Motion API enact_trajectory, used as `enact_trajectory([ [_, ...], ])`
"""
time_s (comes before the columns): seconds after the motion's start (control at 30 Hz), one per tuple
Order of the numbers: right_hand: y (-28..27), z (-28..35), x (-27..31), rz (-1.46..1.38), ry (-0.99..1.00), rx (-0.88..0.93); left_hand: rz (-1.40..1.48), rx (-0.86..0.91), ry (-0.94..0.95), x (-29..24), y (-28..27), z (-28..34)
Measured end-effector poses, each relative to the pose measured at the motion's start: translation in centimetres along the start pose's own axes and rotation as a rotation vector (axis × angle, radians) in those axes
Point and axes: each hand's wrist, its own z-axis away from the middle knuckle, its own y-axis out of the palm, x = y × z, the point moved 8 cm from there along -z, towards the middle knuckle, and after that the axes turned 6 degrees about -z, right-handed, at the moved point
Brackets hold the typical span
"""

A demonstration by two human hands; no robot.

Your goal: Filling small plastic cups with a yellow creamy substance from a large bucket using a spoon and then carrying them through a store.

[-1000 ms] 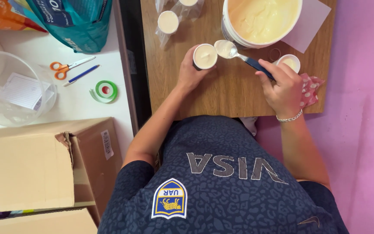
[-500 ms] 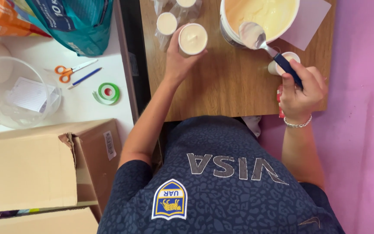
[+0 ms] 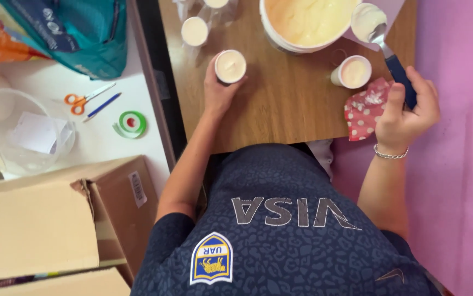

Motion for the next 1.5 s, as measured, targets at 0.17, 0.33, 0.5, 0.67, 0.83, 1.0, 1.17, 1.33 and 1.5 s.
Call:
enact_trajectory([
  [0.17, -3.4, 1.5, -2.7, 0.025, -0.031, -0.191, -0.187, -0.087, 0.023, -0.8, -0.6, 2.5],
  [0.33, -5.8, 2.4, -3.9, 0.112, -0.058, -0.261, -0.317, -0.266, 0.264, -3.7, 0.6, 8.2],
  [0.5, -6.2, 2.4, -5.0, 0.086, -0.046, -0.281, -0.219, 0.376, 0.306, -8.7, 11.6, 7.6],
  [0.67, -6.7, 1.8, -6.1, 0.055, -0.07, -0.178, -0.136, 0.499, 0.275, -10.1, 20.9, 4.4],
  [0.83, -6.8, -0.4, -5.9, -0.067, -0.025, -0.015, -0.04, 0.505, 0.252, -10.7, 25.4, 3.2],
  [1.0, -3.2, -4.1, -6.2, -0.255, 0.099, 0.282, -0.019, 0.448, 0.12, -10.7, 25.2, 3.6],
  [1.17, 1.5, -6.4, -8.0, -0.375, 0.044, 0.321, 0.035, 0.207, 0.18, -7.3, 20.5, 6.6],
  [1.33, 6.4, -7.8, -7.9, -0.299, 0.086, 0.437, 0.025, 0.001, 0.142, -5.7, 12.3, 8.6],
  [1.5, 10.5, -7.4, -6.6, 0.069, 0.062, 0.557, -0.134, -0.12, 0.011, -3.7, 5.5, 9.2],
])
